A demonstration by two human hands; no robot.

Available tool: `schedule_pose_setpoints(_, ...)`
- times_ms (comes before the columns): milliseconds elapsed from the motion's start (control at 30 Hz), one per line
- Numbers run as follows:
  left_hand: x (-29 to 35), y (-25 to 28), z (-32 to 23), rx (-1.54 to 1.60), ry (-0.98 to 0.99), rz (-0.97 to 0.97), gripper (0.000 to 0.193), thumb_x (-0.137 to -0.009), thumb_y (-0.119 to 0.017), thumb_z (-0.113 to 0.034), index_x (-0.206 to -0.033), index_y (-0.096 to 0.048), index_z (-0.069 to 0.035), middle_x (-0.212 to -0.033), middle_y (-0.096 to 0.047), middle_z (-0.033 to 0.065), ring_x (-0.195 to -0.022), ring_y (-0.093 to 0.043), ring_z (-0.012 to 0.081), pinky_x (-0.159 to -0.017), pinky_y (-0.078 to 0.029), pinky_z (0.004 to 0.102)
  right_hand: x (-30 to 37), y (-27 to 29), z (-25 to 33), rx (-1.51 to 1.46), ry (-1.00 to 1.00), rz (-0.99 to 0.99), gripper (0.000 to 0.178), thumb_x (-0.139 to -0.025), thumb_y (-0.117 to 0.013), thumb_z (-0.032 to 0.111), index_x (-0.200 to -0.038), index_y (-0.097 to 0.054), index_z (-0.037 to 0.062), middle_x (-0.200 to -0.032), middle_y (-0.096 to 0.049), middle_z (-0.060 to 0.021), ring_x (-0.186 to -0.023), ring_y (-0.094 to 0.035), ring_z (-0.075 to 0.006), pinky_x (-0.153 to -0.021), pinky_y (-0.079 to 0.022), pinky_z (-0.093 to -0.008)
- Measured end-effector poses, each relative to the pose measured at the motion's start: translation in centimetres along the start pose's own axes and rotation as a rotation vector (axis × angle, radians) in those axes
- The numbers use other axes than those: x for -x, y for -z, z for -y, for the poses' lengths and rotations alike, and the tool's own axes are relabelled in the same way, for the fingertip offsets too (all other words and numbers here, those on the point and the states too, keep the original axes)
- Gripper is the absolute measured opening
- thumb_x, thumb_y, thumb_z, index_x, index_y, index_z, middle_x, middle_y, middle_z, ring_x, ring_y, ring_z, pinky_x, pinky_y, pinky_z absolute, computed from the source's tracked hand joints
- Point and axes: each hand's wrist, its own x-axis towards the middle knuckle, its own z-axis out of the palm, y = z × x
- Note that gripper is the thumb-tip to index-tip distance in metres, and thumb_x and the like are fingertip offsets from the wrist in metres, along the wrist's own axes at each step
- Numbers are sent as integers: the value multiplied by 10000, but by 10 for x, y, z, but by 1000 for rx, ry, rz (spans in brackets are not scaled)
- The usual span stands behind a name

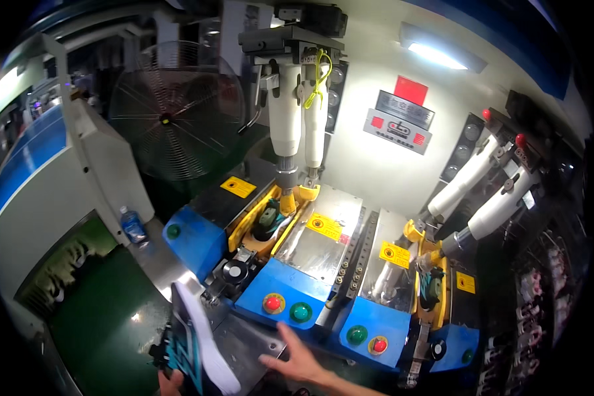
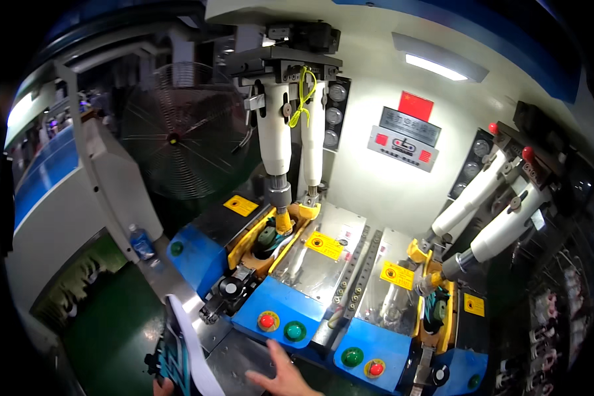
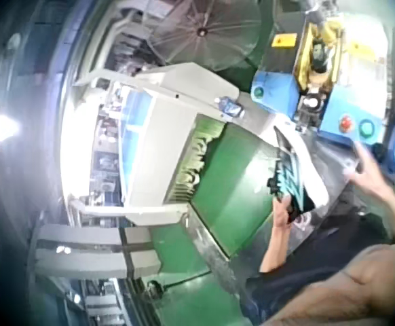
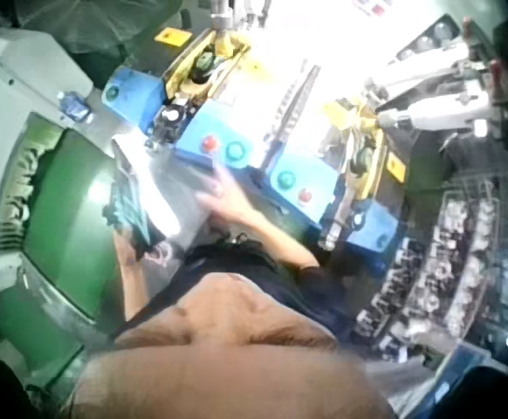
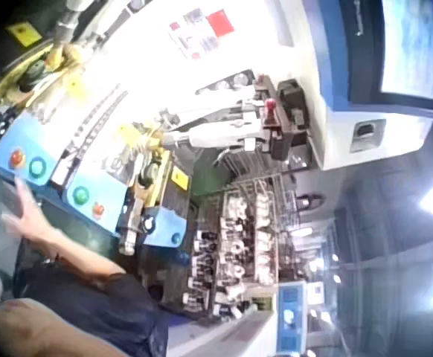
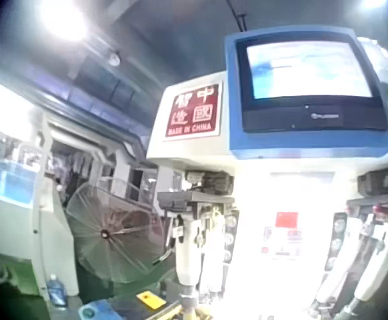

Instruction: The person operates a sole pressing machine by mounting shoes onto the molds and pressing control buttons, then removes the shoes and feeds them into the conveyor tunnel.

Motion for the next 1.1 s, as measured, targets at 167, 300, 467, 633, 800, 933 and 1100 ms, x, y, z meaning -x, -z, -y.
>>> schedule_pose_setpoints(167,102,-128,-4,-1030,277,-272,304,-806,-605,-101,-1091,-523,-33,-849,-575,53,-676,-572,173,-586,-485,312,73,-24,-27,-899,-351,587,574,-829,-641,329,-1275,-469,10,-1125,-612,-113,-970,-621,-214,-896,-486,-347)
schedule_pose_setpoints(300,97,-138,0,-408,-167,76,741,-887,-556,-205,-1446,-112,-2,-1408,-343,153,-1321,-311,252,-1104,-200,362,95,-28,3,-1040,-697,671,490,-903,-526,345,-1262,-469,17,-1117,-611,-120,-973,-621,-246,-865,-511,-393)
schedule_pose_setpoints(467,106,-72,-2,36,-109,-331,245,-986,-443,-222,-1118,-459,-15,-999,-595,104,-908,-573,180,-815,-487,319,118,-94,44,-1358,-1000,888,548,-939,-408,436,-1300,-425,23,-1169,-566,-192,-1008,-595,-363,-836,-497,-543)
schedule_pose_setpoints(633,124,9,-42,248,-223,-614,274,-1000,-412,-286,-997,-513,-32,-905,-598,78,-758,-584,167,-729,-495,293,88,-191,60,-1231,-1216,1053,529,-955,-375,436,-1278,-451,24,-1118,-615,-172,-920,-643,-339,-805,-531,-519)
schedule_pose_setpoints(800,181,135,8,13,-327,-1007,154,-854,-604,-160,-803,-563,-20,-745,-623,58,-736,-583,143,-772,-469,329,90,-270,15,74,-17,569,439,-892,-610,185,-1232,-469,-53,-1092,-628,-140,-937,-632,-190,-799,-515,-300)
schedule_pose_setpoints(933,247,204,94,-939,-453,-1077,73,-671,-630,-77,-727,-591,-52,-713,-627,47,-649,-595,208,-755,-447,322,55,-289,31,-2,-252,707,341,-877,-631,149,-1150,-551,-39,-1019,-656,-126,-927,-640,-159,-798,-509,-269)
schedule_pose_setpoints(1100,249,203,47,-715,26,-693,597,-731,-693,-273,-1257,-507,-59,-1245,-530,194,-1199,-450,371,-1039,-317,429,-49,-366,30,301,120,752,266,-872,-610,184,-1044,-614,-19,-950,-664,-156,-823,-668,-221,-748,-520,-324)
